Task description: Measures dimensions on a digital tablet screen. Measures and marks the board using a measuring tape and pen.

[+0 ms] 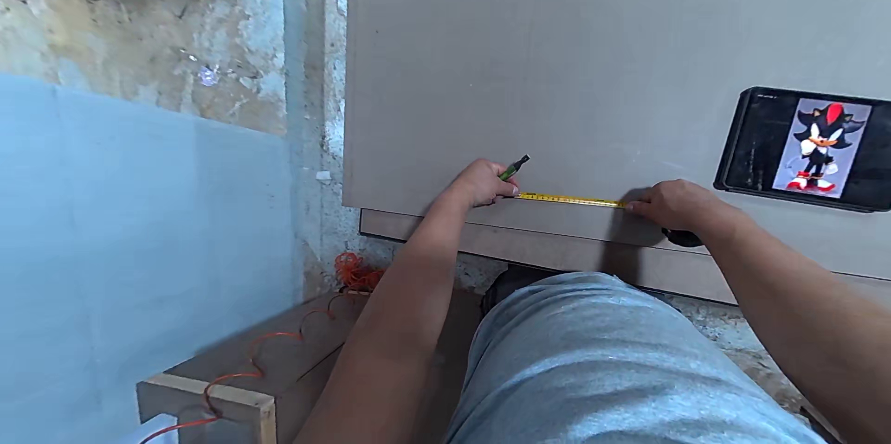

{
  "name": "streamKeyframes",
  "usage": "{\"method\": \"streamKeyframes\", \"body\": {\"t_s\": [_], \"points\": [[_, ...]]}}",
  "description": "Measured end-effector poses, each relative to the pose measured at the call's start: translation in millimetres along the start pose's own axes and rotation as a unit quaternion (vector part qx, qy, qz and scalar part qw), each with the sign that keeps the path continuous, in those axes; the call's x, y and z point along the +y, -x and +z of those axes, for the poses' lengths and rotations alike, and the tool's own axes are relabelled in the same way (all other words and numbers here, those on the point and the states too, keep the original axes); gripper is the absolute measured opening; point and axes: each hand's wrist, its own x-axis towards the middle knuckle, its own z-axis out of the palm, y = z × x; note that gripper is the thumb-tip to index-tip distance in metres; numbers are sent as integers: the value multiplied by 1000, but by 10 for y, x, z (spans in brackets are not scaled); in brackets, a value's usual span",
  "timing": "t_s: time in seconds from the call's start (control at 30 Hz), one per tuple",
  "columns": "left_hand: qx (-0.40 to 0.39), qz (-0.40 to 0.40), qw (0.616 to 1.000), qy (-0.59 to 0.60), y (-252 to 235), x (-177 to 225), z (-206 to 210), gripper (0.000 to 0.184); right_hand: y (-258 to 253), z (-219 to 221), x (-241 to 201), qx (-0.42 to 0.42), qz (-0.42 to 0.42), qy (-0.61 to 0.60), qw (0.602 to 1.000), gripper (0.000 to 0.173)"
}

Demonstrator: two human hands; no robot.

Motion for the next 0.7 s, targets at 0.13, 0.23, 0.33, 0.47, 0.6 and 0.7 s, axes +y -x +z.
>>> {"method": "streamKeyframes", "body": {"t_s": [0.13, 0.23, 0.33, 0.47, 0.6, 0.7], "points": [[-19, -5, 1000, 10, -7, 6, -23, 17, -17, -1, 26, -4, -11, 4, 1000, 54], [-25, -4, 1000, 11, -11, 9, -39, 17, -6, 21, 16, 2, -1, 3, 1000, 54], [-28, 2, 1000, -2, -13, 21, -46, 16, 6, 38, 14, 5, 7, -2, 1000, 56], [-26, 7, 1000, -11, -4, 26, -34, 16, 17, 92, 21, 7, 7, -5, 1000, 57], [-9, 15, 1000, 3, -6, -12, -17, 17, 22, 119, 10, 15, 10, -1, 1000, 58], [119, 54, 986, 107, 100, -86, 84, 37, 24, 127, 2, 26, 12, -2, 1000, 57]]}}
